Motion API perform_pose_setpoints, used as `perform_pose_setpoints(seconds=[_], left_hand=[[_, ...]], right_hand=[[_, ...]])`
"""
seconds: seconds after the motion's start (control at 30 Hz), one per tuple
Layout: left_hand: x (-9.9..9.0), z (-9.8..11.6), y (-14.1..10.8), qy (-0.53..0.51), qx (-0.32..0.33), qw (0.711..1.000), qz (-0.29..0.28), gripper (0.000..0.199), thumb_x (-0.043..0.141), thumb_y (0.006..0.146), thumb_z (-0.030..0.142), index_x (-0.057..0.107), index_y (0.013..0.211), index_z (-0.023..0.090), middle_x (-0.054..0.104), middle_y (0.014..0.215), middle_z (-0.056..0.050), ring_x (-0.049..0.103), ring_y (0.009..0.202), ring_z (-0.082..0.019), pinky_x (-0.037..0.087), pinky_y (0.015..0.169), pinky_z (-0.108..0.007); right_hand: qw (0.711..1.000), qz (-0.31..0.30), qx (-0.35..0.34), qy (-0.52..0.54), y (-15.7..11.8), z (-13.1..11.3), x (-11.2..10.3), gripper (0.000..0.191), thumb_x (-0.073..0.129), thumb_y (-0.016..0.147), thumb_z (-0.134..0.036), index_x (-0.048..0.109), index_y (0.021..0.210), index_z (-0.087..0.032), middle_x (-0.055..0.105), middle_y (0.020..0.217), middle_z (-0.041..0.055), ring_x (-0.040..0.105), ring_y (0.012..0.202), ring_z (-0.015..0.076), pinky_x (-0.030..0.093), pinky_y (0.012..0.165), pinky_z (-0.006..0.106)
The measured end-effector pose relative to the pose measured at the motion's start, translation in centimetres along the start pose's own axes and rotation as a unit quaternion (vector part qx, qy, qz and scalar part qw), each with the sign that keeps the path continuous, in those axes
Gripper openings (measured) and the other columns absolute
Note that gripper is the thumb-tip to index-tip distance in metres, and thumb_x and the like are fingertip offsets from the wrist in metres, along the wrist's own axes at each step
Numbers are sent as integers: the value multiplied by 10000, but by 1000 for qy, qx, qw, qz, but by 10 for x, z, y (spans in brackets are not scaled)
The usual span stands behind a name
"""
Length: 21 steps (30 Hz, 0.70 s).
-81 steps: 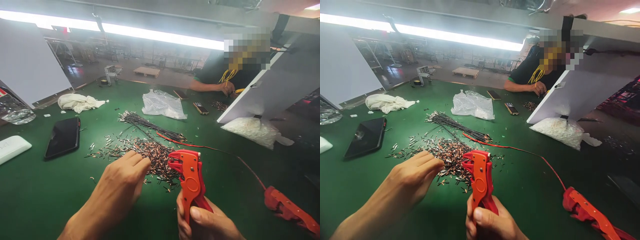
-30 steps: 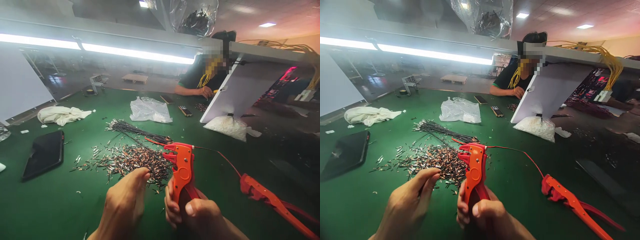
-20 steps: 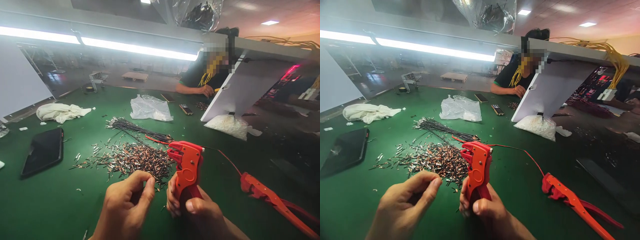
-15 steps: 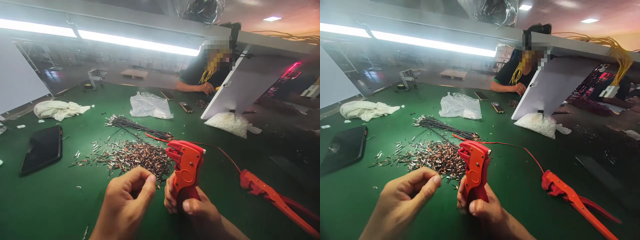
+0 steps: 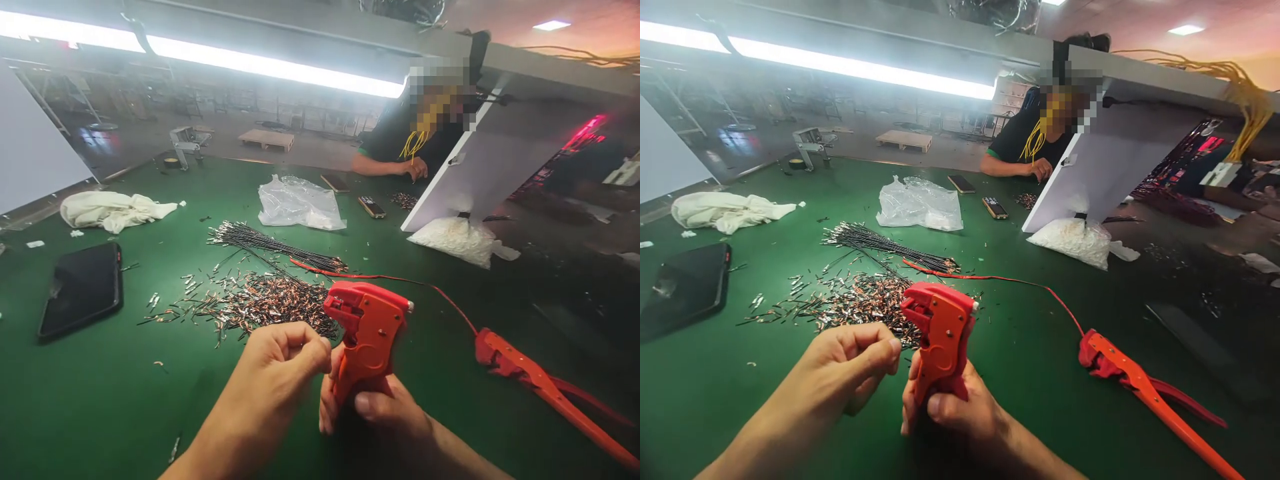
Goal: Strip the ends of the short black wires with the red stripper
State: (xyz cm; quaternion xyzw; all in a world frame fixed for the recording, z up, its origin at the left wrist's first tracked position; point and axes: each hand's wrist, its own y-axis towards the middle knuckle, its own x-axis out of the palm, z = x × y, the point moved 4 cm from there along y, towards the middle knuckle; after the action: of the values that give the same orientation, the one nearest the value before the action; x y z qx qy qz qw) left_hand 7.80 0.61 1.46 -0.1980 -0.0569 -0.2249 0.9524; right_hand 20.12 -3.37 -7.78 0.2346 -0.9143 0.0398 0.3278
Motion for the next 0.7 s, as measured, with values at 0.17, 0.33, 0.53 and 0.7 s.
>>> perform_pose_setpoints(seconds=[0.17, 0.33, 0.53, 0.7], left_hand=[[6, -3, 2, -63, -16, 997, -39, 251, 571, 696, 332, 490, 507, 190, 287, 352, 117, 254, 326, -40, 240, 371, -170], [0, -9, -1, -64, -31, 997, -29, 254, 549, 714, 277, 465, 495, 180, 250, 391, 118, 137, 362, -21, 132, 365, -163], [-4, -19, -3, -75, -96, 993, -5, 253, 590, 680, 306, 444, 507, 194, 266, 355, 110, 160, 342, -33, 112, 358, -189], [-12, -13, -4, -105, -128, 986, -22, 298, 590, 672, 347, 408, 492, 196, 216, 352, 114, 116, 351, -32, 88, 358, -191]], right_hand=[[998, -4, 28, 52, -3, 8, -1, 276, 655, 856, -335, 621, 1037, -130, 687, 782, 66, 638, 662, 157, 482, 642, 292], [995, 18, 33, 89, -2, 9, -2, 254, 625, 871, -301, 633, 1044, -115, 723, 790, 95, 690, 673, 191, 520, 627, 303], [995, 23, 43, 81, 0, 10, 0, 275, 659, 829, -306, 658, 992, -85, 715, 745, 99, 692, 655, 198, 523, 639, 317], [992, 34, 74, 96, -1, 4, 3, 305, 636, 789, -313, 655, 964, -64, 683, 706, 96, 661, 615, 192, 511, 592, 305]])
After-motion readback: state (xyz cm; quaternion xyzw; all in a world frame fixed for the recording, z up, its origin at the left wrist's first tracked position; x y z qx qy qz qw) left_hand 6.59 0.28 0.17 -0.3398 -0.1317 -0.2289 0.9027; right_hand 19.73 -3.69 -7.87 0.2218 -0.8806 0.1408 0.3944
